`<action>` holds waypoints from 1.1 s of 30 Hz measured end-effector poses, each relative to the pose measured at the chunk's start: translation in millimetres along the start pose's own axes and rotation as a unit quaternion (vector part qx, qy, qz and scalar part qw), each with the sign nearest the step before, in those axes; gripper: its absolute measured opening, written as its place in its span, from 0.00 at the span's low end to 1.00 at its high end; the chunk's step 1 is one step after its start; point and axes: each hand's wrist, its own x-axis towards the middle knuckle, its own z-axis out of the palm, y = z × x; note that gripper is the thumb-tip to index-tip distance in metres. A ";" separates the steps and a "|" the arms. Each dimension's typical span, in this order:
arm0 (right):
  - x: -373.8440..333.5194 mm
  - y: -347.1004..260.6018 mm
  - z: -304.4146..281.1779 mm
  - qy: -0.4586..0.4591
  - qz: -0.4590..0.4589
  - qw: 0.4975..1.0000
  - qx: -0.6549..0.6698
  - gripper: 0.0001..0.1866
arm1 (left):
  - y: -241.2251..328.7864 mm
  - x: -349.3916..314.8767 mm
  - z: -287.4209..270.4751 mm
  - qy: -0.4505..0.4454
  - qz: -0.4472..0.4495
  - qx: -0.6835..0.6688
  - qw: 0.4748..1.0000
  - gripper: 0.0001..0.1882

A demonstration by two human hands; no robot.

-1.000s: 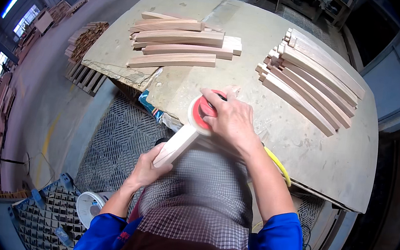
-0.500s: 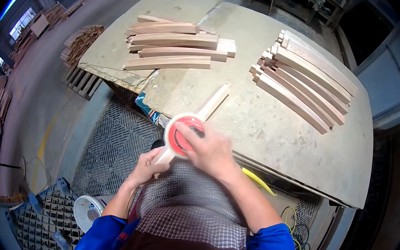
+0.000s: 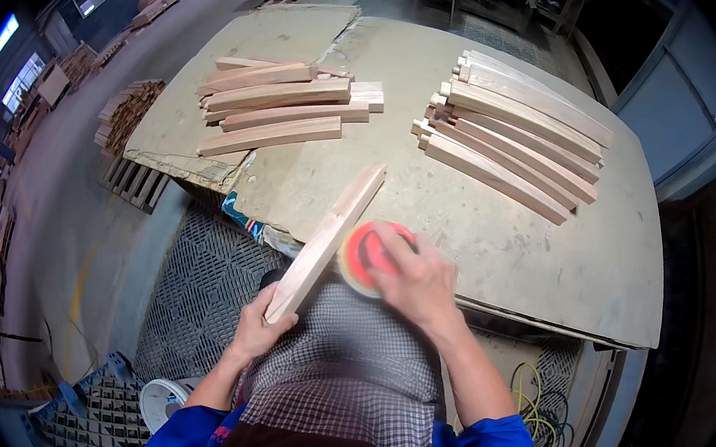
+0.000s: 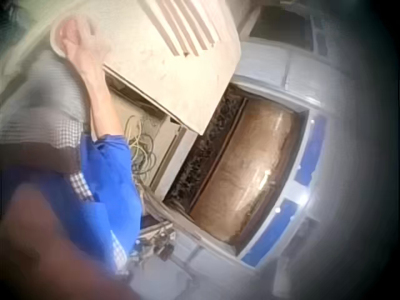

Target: The person sands wooden slats using a power sander, turning each slat to sand multiple sides and placing them back into stacks on the workbench.

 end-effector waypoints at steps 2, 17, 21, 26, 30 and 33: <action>5.9 -14.3 6.6 -0.009 -0.057 0.998 0.006 0.30 | 10.2 -3.7 6.3 -0.003 0.006 0.010 1.000 0.28; 74.4 16.8 42.3 -0.014 -0.006 1.000 -0.020 0.33 | -19.8 -3.6 7.6 -0.070 -0.132 -0.264 0.953 0.28; 45.1 39.7 27.1 0.000 0.043 0.997 -0.070 0.35 | -8.5 -4.2 5.7 -0.106 -0.202 -0.409 0.884 0.23; 0.0 49.5 -9.2 0.020 0.154 0.987 -0.038 0.34 | -18.2 -9.2 32.9 -0.168 -0.202 -0.485 0.834 0.18; -28.4 79.2 -25.8 0.086 0.196 0.975 -0.059 0.33 | -1.8 10.2 93.6 -0.285 -0.182 -0.402 0.851 0.18; -45.7 105.4 -40.3 0.086 0.240 0.961 -0.107 0.34 | 37.9 48.6 132.9 -0.401 -0.157 -0.349 0.832 0.17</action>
